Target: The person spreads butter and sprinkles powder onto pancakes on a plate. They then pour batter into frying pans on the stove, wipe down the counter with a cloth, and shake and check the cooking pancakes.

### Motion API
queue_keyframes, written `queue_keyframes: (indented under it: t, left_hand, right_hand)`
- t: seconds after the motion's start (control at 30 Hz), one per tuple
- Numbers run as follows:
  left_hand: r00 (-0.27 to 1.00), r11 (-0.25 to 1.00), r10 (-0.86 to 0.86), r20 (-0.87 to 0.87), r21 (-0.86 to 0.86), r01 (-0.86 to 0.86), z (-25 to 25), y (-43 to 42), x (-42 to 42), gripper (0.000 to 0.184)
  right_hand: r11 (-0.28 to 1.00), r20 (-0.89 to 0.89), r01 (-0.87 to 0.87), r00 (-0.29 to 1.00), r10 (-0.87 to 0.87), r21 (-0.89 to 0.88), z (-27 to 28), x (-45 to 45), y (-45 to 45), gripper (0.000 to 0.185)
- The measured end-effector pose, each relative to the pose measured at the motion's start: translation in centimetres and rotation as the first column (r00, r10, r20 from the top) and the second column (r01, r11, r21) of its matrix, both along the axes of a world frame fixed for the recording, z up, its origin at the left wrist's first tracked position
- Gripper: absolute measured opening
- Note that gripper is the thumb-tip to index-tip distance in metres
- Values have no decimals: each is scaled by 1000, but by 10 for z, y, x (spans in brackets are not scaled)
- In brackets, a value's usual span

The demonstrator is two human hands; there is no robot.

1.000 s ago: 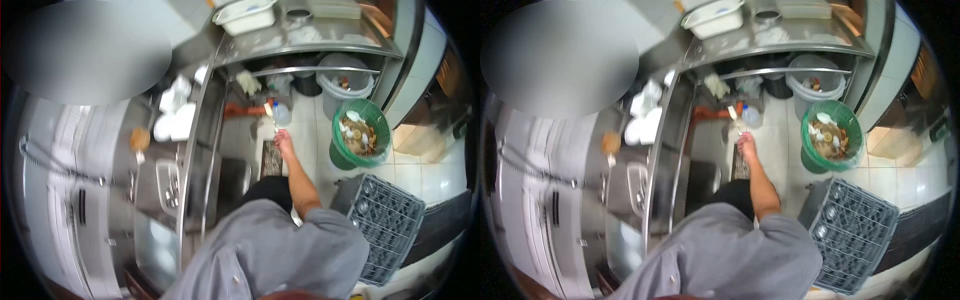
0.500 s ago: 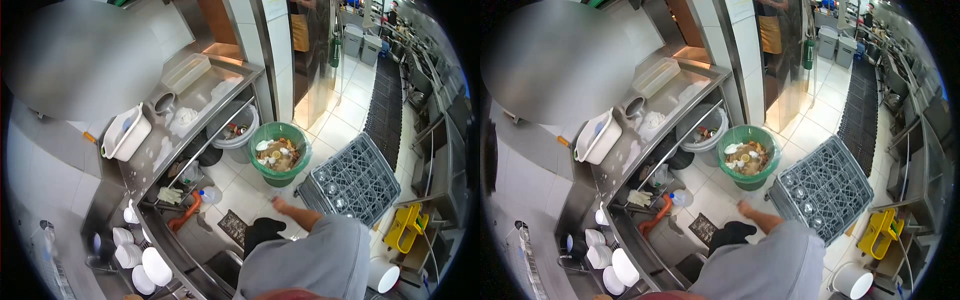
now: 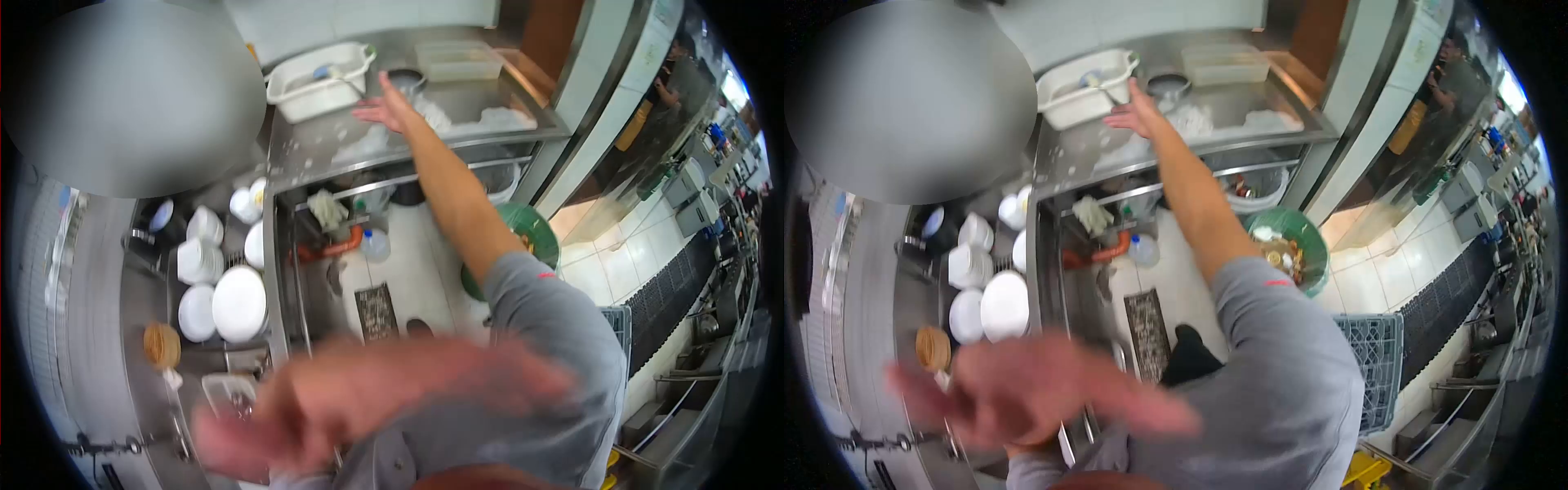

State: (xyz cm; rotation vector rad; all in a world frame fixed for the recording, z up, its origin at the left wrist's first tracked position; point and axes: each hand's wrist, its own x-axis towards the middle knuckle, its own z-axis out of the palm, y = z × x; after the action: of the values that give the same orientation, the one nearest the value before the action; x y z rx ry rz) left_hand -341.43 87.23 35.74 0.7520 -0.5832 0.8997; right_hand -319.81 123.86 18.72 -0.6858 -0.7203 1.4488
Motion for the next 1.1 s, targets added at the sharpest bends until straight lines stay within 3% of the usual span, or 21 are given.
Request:
queue_keyframes:
  t: [0.03,0.1,0.13,0.23,0.27,0.3,0.4,0.43,0.47,0.53,0.57,0.63,0.73,0.83,0.87,0.9,0.97,1.0,1.03,1.07,1.1]
  left_hand:
    - [982,982,-179,64,67,175,14,-5,18,90]
    - [926,917,-377,-27,132,378,21,-13,44,88]
    - [891,880,-450,-60,144,453,23,-17,54,87]
    - [763,757,-621,-181,116,643,21,-31,79,84]
    - [710,703,-669,-218,122,700,20,-40,81,82]
    - [663,655,-704,-255,128,745,20,-50,81,81]
    - [531,513,-763,-368,153,844,16,-89,76,78]
    - [502,477,-766,-403,169,863,14,-104,71,77]
    - [484,456,-760,-434,175,873,14,-119,66,76]
    - [442,398,-742,-504,200,895,16,-152,60,74]
    - [426,377,-727,-539,206,903,16,-168,59,73]
    - [389,324,-681,-621,221,920,15,-208,57,71]
    - [346,282,-628,-698,210,936,19,-271,67,69]
    - [373,242,-420,-827,294,924,36,-347,106,48]
    - [384,212,-350,-854,327,921,42,-374,122,47]
    - [397,181,-276,-875,358,916,48,-397,136,50]
    - [344,-16,75,-936,343,939,71,-433,163,50]
    - [466,-60,110,-878,462,885,59,-450,172,45]
    - [665,5,4,-747,665,747,28,-463,185,29]
    - [962,-22,-99,-254,967,253,-5,-473,198,26]
    - [819,-67,146,-554,821,567,-22,-492,203,28]
  right_hand:
    - [1000,32,-20,999,20,0,31,2,13,86]
    - [979,35,-60,998,54,196,41,13,58,85]
    - [963,110,9,993,-40,268,45,9,57,81]
    - [915,171,9,982,-85,404,3,16,16,61]
    - [961,348,-15,933,-86,278,8,20,-34,67]
    - [961,373,33,917,-138,274,-10,16,-82,73]
    - [995,487,-49,874,1,86,-89,28,-240,69]
    - [971,535,110,819,-208,211,-142,23,-292,67]
    - [990,500,65,866,7,-127,-139,21,-381,67]
    - [909,419,198,908,-30,-366,-206,5,-522,64]
    - [861,372,332,910,-184,-386,-232,-12,-592,63]
    - [764,254,347,936,-244,-544,-242,-29,-712,61]
    - [692,315,480,877,-363,-539,-229,-31,-810,60]
    - [657,442,625,775,-452,-422,-212,-5,-850,57]
    - [686,447,695,695,-563,-215,-252,5,-853,53]
    - [667,489,722,655,-575,-183,-261,6,-864,52]
    - [635,675,766,521,-523,-99,-268,18,-896,50]
    - [616,785,788,387,-484,-9,-279,25,-920,49]
    - [602,863,795,254,-437,71,-294,28,-948,48]
    - [567,895,819,184,-406,89,-312,18,-984,47]
    - [598,892,801,285,-351,-21,-319,6,-1030,49]
